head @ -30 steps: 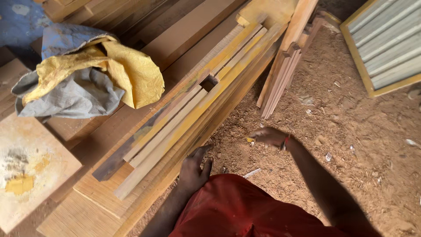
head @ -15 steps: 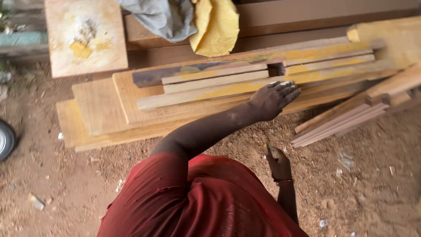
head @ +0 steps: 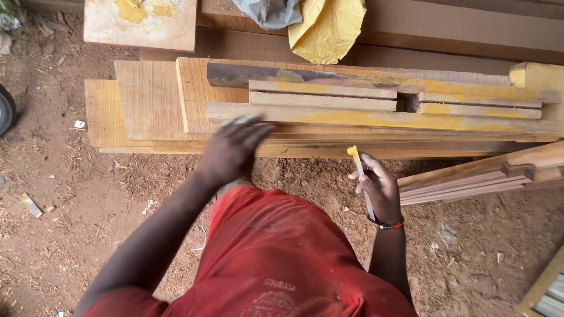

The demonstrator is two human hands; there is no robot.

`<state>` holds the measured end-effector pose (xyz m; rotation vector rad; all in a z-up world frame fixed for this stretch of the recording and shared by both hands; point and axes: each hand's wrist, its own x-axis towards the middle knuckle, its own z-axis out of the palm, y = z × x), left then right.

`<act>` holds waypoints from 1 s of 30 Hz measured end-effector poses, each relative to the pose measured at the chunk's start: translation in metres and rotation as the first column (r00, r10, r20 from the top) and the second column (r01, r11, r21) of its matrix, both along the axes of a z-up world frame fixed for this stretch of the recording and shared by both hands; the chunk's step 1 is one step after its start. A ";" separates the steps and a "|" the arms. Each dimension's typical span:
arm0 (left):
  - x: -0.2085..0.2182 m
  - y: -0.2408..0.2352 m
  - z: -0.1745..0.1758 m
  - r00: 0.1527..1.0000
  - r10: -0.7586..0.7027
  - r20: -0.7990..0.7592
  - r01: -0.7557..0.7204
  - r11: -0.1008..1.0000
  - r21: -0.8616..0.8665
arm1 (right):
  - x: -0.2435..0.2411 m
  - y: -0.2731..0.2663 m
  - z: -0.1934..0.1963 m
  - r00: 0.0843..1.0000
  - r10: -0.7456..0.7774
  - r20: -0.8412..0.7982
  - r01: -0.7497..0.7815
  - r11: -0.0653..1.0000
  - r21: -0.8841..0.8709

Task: The person sands the surface of wooden planks using a sanding block. They hold the planks with one hand and rub the sanding block back and forth along the length of the wood, occasionally flipping the planks to sand different sides.

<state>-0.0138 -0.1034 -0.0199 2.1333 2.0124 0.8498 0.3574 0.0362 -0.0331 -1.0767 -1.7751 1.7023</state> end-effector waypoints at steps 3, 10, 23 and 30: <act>-0.042 -0.037 0.001 0.966 0.241 0.092 -0.256 0.940 0.223 | -0.037 0.000 0.029 0.974 0.050 -0.219 -0.072 0.993 -0.096; -0.071 -0.003 0.017 0.939 0.181 0.291 -0.266 0.921 0.285 | -0.125 -0.007 0.099 0.959 0.106 0.261 -0.232 0.826 0.514; -0.069 0.072 0.012 0.971 0.001 0.241 0.011 0.999 -0.049 | -0.243 -0.011 0.131 0.673 -0.016 0.740 -0.559 0.645 0.521; -0.072 0.072 0.014 0.959 -0.016 0.282 0.021 1.000 -0.014 | -0.226 0.000 0.135 0.621 -0.060 0.781 -0.576 0.641 0.508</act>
